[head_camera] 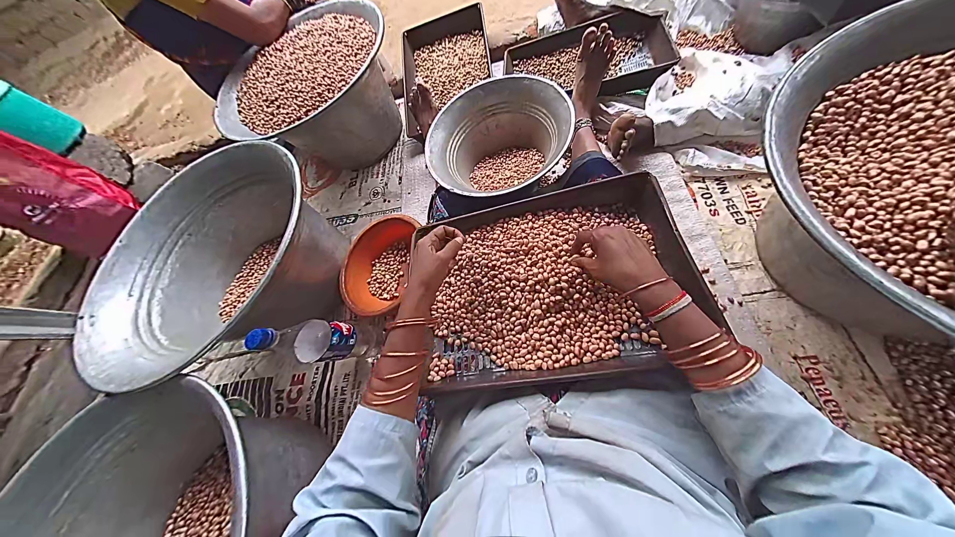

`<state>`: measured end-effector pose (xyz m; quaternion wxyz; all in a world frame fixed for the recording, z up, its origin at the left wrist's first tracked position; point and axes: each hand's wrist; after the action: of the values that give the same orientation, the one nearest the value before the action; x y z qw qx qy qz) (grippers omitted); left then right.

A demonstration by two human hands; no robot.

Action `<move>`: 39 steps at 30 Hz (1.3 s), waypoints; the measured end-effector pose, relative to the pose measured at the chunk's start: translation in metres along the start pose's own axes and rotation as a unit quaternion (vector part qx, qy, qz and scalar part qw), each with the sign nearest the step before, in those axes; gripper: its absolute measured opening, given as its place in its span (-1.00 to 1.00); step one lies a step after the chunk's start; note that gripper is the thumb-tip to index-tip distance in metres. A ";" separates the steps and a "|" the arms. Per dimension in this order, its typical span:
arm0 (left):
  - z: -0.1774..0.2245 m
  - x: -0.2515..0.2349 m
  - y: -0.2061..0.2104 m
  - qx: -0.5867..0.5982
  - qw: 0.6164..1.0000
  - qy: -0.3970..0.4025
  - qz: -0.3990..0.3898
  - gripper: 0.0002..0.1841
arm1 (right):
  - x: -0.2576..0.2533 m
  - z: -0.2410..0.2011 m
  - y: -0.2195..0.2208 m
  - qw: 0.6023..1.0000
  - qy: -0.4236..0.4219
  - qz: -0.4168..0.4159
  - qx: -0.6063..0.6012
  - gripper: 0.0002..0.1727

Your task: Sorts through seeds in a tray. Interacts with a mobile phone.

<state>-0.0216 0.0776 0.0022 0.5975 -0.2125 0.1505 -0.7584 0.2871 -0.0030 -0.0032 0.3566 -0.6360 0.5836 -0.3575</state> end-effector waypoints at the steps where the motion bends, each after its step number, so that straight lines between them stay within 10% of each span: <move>1: 0.003 0.010 0.001 -0.048 0.999 0.004 -0.020 -0.86 | 0.000 0.001 0.001 1.000 0.007 -0.005 -0.009 -0.82; 12: 0.007 0.042 0.052 -0.306 0.941 0.130 -0.060 -0.81 | 0.007 -0.002 -0.019 0.964 0.054 0.109 -0.238 -0.85; 16: 0.009 0.043 0.045 -0.142 0.976 0.032 -0.159 -0.85 | 0.029 -0.043 -0.021 0.982 0.017 0.027 -0.184 -0.84; 23: 0.025 0.066 0.038 0.048 0.930 -0.086 -0.355 -0.71 | 0.041 -0.125 0.011 0.981 -0.165 -0.034 -0.095 -0.85; 27: 0.011 0.030 -0.018 -0.175 0.972 -0.033 -0.151 -0.92 | 0.038 -0.098 0.000 0.993 -0.110 -0.010 -0.042 -0.80; 31: 0.007 0.006 -0.062 -0.361 0.926 0.025 0.108 -0.81 | 0.041 -0.051 -0.015 0.998 0.041 0.018 0.037 -0.71; 35: 0.007 0.000 -0.045 -0.296 0.955 0.031 0.000 -0.70 | 0.042 -0.019 -0.027 0.983 0.169 0.006 0.073 -0.65; 39: 0.001 -0.010 0.001 -0.428 0.902 0.012 -0.049 -0.66 | 0.044 -0.012 -0.021 0.971 0.205 -0.073 0.095 -0.57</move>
<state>-0.0183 0.0876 0.0013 0.4091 -0.4460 0.4569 -0.6519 0.2897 -0.0460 0.0231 0.2615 -0.5531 0.5594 -0.5593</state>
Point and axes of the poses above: each hand's wrist, its own x-axis away from the middle knuckle, its own y-axis out of the palm, z = x × y, and after that the axes turned 4 degrees about -y, right-handed
